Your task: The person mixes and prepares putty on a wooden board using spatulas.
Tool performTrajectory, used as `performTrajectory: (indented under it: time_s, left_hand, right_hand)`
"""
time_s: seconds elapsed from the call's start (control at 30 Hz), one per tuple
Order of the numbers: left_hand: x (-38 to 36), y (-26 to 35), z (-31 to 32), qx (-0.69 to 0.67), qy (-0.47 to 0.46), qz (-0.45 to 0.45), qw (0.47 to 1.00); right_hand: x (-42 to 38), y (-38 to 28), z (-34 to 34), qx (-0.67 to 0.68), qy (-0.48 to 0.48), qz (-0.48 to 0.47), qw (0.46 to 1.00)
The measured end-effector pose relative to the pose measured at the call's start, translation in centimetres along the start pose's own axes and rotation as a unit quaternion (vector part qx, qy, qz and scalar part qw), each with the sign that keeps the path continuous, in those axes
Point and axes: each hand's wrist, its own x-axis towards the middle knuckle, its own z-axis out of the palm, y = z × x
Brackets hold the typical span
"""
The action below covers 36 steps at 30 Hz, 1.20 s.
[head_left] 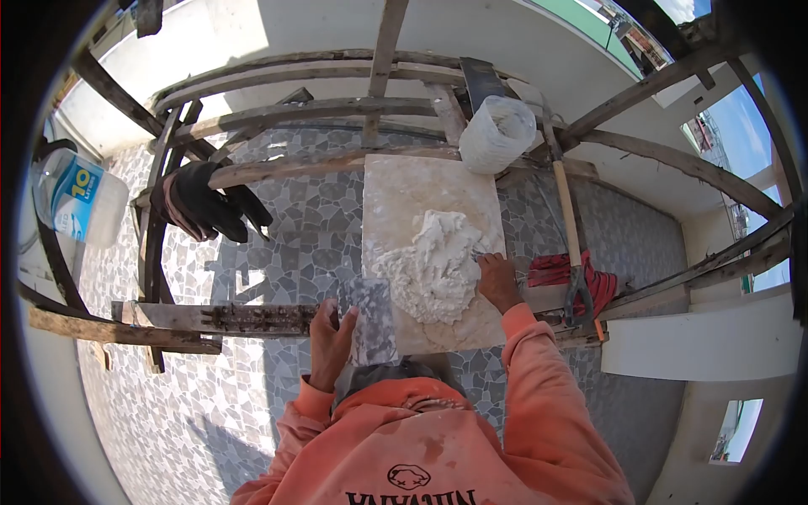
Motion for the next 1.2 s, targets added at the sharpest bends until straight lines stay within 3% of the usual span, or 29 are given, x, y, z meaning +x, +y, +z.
performTrajectory:
  time_s: [0.07,0.17,0.27,0.37,0.5,0.67,0.77,0.9,1.03,1.2]
  left_hand:
    - [-0.1,0.0,-0.1,0.011,0.001,0.007,1.000]
    - [-0.3,0.1,-0.1,0.000,0.008,-0.014,1.000]
    - [-0.5,0.0,-0.4,0.015,-0.007,-0.038,0.999]
    - [-0.4,-0.7,-0.1,0.007,-0.010,-0.029,1.000]
    - [-0.2,-0.1,-0.3,0.001,-0.016,-0.041,0.999]
    - [-0.4,-0.3,-0.3,0.017,-0.009,-0.043,0.999]
    - [-0.2,-0.1,-0.3,0.013,-0.016,-0.046,0.999]
    - [-0.3,0.1,-0.3,0.012,-0.005,-0.041,0.999]
    - [-0.4,-0.3,-0.6,0.017,-0.014,-0.050,0.998]
    - [-0.2,0.5,-0.6,-0.009,0.003,-0.053,0.999]
  right_hand:
    - [-0.4,-0.6,0.1,-0.020,-0.074,-0.055,0.996]
    - [0.1,0.1,-3.0,0.050,-0.081,-0.060,0.994]
    - [2.4,0.5,-4.2,0.042,0.022,-0.005,0.999]
    - [2.3,-0.5,0.3,0.045,0.028,-0.033,0.998]
    - [1.7,-1.1,-2.9,0.042,-0.106,-0.080,0.990]
    - [4.2,0.7,-4.0,0.003,0.033,-0.019,0.999]
    - [2.9,-1.4,0.4,-0.017,-0.052,-0.083,0.995]
    - [3.5,-1.5,-3.0,0.013,-0.145,-0.103,0.984]
    - [5.9,-1.9,-4.0,0.008,0.027,-0.037,0.999]
    - [3.5,-4.0,-0.7,-0.039,-0.110,-0.135,0.984]
